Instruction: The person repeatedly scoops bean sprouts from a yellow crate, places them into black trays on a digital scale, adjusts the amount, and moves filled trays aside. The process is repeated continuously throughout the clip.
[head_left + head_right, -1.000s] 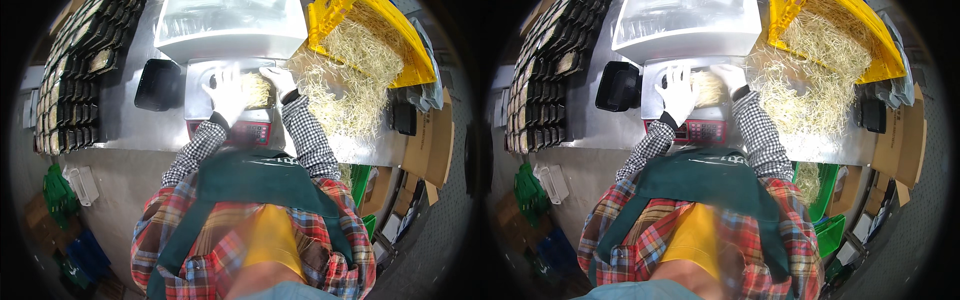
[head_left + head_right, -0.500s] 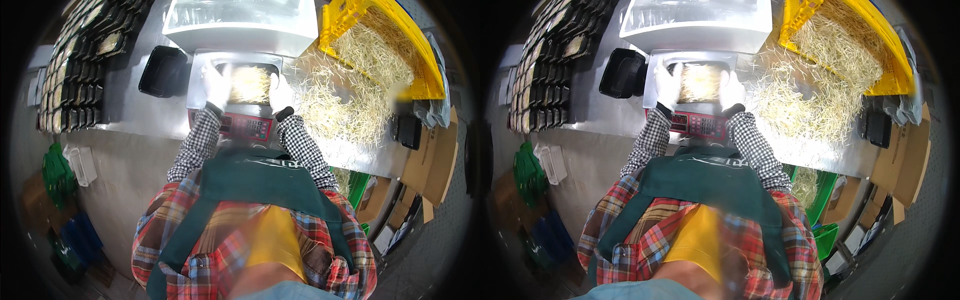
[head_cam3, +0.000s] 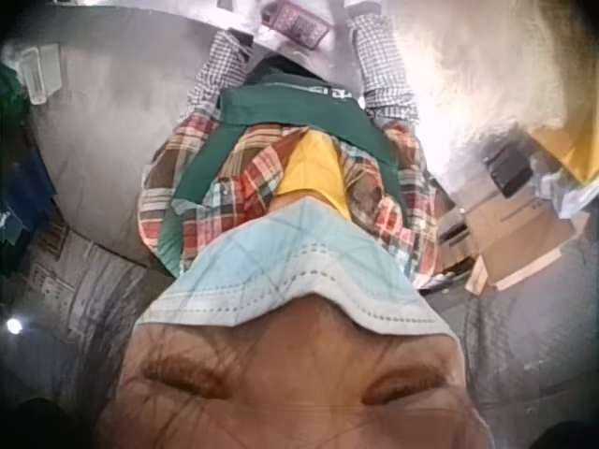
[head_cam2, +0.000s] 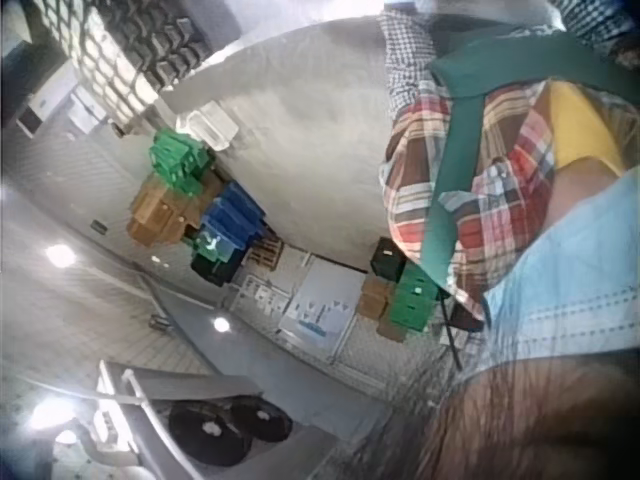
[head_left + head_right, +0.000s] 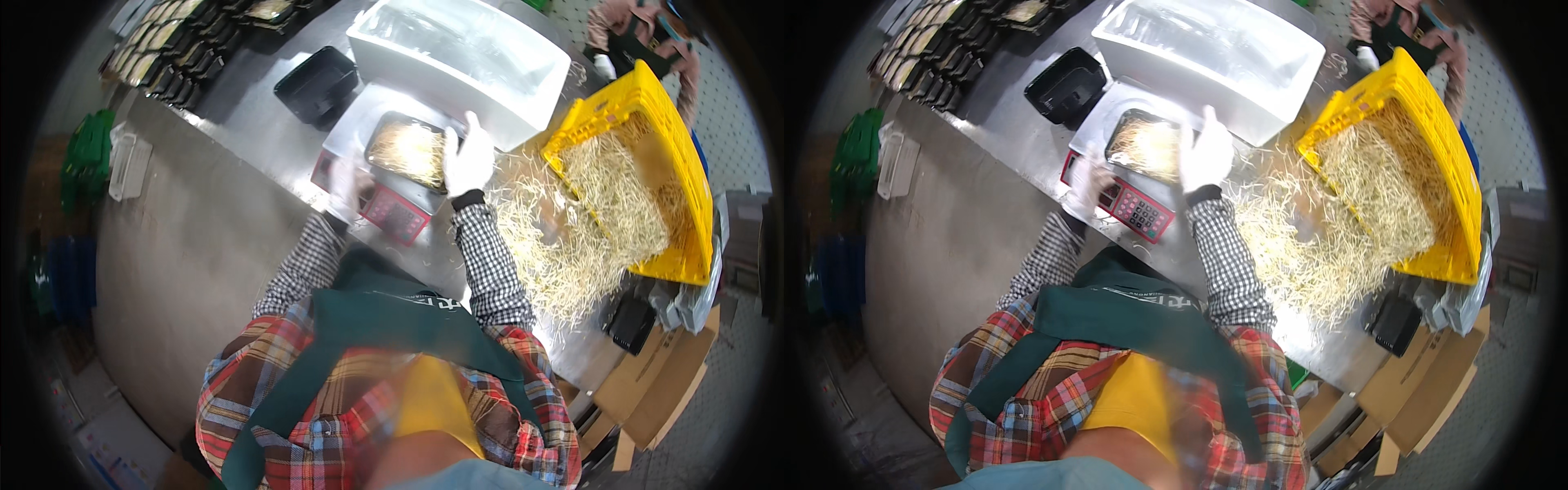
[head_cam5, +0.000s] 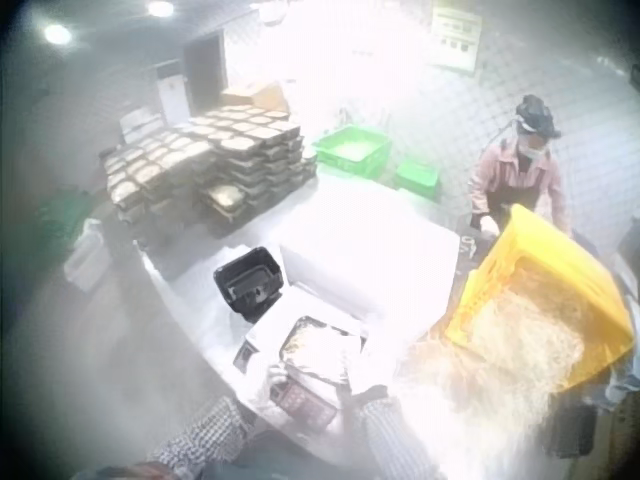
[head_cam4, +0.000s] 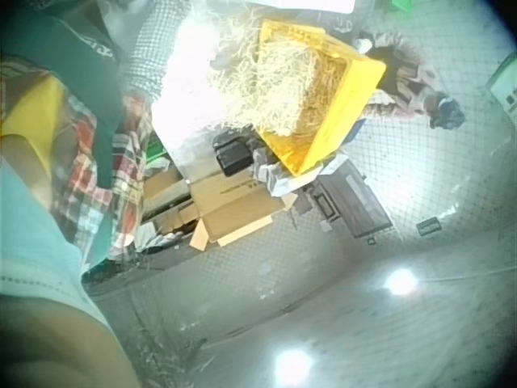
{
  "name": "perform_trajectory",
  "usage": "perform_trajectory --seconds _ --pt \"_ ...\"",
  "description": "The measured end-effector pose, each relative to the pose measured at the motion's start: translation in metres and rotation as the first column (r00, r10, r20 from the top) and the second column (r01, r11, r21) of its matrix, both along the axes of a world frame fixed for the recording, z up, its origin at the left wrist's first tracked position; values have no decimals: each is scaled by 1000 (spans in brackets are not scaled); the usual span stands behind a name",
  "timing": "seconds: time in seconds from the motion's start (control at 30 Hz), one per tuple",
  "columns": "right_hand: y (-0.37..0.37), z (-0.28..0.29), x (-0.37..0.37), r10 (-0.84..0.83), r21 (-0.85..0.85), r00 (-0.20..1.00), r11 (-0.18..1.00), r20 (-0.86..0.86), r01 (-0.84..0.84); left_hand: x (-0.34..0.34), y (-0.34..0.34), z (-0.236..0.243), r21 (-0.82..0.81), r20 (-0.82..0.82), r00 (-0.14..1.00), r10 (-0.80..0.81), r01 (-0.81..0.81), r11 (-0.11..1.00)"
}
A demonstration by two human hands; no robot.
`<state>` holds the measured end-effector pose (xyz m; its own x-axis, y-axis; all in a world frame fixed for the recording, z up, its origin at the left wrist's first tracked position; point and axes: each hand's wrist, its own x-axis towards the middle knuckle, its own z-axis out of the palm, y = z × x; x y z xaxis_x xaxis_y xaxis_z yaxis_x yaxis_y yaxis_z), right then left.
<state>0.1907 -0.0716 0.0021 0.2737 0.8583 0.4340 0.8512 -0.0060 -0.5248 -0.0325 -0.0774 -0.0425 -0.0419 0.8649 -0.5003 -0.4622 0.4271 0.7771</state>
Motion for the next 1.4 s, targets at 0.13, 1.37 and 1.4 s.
perform_trajectory --seconds 0.13,1.37,1.4 --pt "57 -2 -48 196 -260 956 956 216 -137 37 -38 23 -112 137 981 -134 150 982" --pt "-24 -18 -135 -387 -463 825 869 -412 177 -304 595 -16 588 -532 509 676 -352 728" --pt "-35 -19 -131 -400 -450 841 866 -364 217 -257 550 12 620 -540 616 574 -171 766"
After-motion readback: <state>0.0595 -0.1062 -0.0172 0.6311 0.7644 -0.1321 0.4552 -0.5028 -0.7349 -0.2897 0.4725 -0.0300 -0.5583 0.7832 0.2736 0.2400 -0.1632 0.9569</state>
